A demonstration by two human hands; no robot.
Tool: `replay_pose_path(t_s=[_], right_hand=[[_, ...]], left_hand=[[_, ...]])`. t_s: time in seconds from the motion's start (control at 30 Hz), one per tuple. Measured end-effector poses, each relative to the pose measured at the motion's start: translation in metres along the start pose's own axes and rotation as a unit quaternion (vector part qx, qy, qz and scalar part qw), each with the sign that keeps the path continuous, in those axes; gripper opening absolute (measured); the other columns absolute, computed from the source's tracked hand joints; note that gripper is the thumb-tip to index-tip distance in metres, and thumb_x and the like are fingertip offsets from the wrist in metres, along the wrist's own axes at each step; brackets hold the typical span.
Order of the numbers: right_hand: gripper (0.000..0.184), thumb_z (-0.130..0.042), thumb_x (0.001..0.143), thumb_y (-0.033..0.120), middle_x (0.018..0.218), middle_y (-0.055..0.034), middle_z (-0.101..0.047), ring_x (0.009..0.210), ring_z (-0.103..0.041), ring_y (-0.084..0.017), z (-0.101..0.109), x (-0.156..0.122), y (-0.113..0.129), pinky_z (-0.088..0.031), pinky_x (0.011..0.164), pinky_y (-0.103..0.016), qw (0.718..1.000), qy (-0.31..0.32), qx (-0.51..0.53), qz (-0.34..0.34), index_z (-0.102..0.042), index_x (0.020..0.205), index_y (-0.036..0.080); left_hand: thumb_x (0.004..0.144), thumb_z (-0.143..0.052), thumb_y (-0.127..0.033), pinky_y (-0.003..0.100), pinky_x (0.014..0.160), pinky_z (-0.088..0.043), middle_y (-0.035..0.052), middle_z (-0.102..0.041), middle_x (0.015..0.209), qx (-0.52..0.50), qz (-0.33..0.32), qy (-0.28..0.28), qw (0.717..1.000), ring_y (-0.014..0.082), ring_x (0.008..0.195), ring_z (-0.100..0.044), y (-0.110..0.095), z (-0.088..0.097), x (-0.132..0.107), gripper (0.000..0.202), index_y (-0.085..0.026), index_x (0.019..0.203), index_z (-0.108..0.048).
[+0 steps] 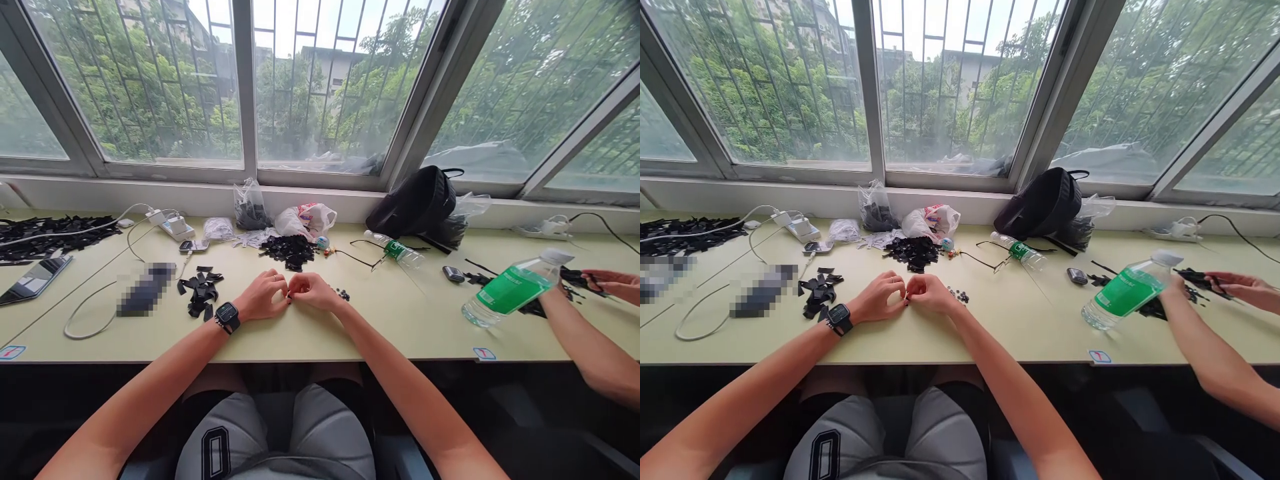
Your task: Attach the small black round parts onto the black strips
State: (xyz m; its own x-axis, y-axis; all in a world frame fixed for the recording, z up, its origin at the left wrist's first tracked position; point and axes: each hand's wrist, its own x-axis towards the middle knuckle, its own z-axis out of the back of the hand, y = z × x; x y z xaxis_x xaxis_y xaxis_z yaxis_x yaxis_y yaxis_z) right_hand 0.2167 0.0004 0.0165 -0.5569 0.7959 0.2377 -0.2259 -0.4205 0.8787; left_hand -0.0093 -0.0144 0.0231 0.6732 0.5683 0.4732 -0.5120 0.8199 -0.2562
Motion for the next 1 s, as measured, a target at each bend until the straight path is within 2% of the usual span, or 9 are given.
replay_pose_path(t_s=[0.23, 0.37, 0.5, 0.63, 0.73, 0.9, 1.0], right_hand=[[0.012, -0.065, 0.079, 0.018, 0.086, -0.0021, -0.071, 0.074, -0.061, -0.015, 0.000, -0.001, 0.003, -0.049, 0.069, -0.027, 1.000, 0.001, -0.027, 0.012, -0.070, 0.089, 0.018], [0.020, -0.071, 0.079, 0.023, 0.096, -0.0029, -0.070, 0.075, -0.061, -0.015, 0.002, -0.003, 0.003, -0.051, 0.070, -0.027, 0.999, 0.018, -0.050, 0.011, -0.070, 0.099, 0.019], [0.017, -0.072, 0.083, 0.032, 0.097, -0.0040, -0.067, 0.070, -0.057, -0.013, 0.002, -0.002, 0.000, -0.049, 0.065, -0.027, 0.996, -0.014, -0.084, 0.001, -0.070, 0.092, 0.018], [0.020, -0.067, 0.091, 0.038, 0.087, -0.0027, -0.068, 0.072, -0.057, -0.015, 0.004, -0.001, 0.001, -0.046, 0.067, -0.027, 0.993, -0.040, -0.112, 0.005, -0.071, 0.091, 0.018], [0.023, -0.066, 0.093, 0.040, 0.081, -0.0012, -0.067, 0.069, -0.053, -0.014, 0.006, -0.001, 0.004, -0.043, 0.064, -0.027, 0.992, -0.050, -0.113, 0.004, -0.072, 0.091, 0.018], [0.026, -0.065, 0.094, 0.041, 0.083, -0.0023, -0.068, 0.069, -0.052, -0.014, 0.002, -0.003, 0.009, -0.040, 0.062, -0.027, 0.994, -0.035, -0.101, 0.021, -0.074, 0.092, 0.017], [0.021, -0.064, 0.094, 0.035, 0.086, -0.0030, -0.070, 0.072, -0.055, -0.015, 0.000, -0.003, 0.011, -0.042, 0.065, -0.027, 0.994, -0.023, -0.102, 0.036, -0.076, 0.094, 0.018]], left_hand=[[0.092, -0.061, -0.021, 0.039, 0.085, -0.049, 0.0065, -0.069, 0.091, -0.029, -0.001, 0.001, 1.000, 0.0231, 0.090, -0.060, 0.004, -0.005, 0.000, 0.008, -0.021, 0.085, -0.066], [0.097, -0.057, -0.025, 0.035, 0.081, -0.048, 0.0051, -0.067, 0.088, -0.082, 0.041, -0.023, 0.995, 0.0210, 0.087, -0.060, 0.010, -0.007, 0.000, 0.016, -0.020, 0.083, -0.062], [0.100, -0.054, -0.026, 0.031, 0.072, -0.047, 0.0036, -0.065, 0.084, -0.128, 0.089, -0.046, 0.987, 0.0187, 0.081, -0.059, 0.017, -0.007, 0.002, 0.020, -0.020, 0.082, -0.060], [0.100, -0.056, -0.028, 0.031, 0.070, -0.047, 0.0053, -0.068, 0.096, -0.124, 0.127, -0.114, 0.977, 0.0182, 0.084, -0.060, 0.019, -0.004, 0.004, 0.013, -0.019, 0.095, -0.065], [0.101, -0.058, -0.033, 0.032, 0.073, -0.048, 0.0065, -0.069, 0.102, -0.124, 0.134, -0.161, 0.970, 0.0186, 0.088, -0.061, 0.018, -0.002, 0.004, 0.016, -0.020, 0.104, -0.066], [0.099, -0.064, -0.038, 0.032, 0.074, -0.049, 0.0055, -0.072, 0.093, -0.167, 0.083, -0.090, 0.978, 0.0188, 0.087, -0.062, 0.013, -0.004, 0.002, 0.020, -0.021, 0.094, -0.072], [0.100, -0.064, -0.037, 0.031, 0.073, -0.047, 0.0044, -0.073, 0.090, -0.178, 0.083, -0.074, 0.978, 0.0171, 0.081, -0.061, 0.012, -0.007, 0.002, 0.021, -0.021, 0.093, -0.074]])
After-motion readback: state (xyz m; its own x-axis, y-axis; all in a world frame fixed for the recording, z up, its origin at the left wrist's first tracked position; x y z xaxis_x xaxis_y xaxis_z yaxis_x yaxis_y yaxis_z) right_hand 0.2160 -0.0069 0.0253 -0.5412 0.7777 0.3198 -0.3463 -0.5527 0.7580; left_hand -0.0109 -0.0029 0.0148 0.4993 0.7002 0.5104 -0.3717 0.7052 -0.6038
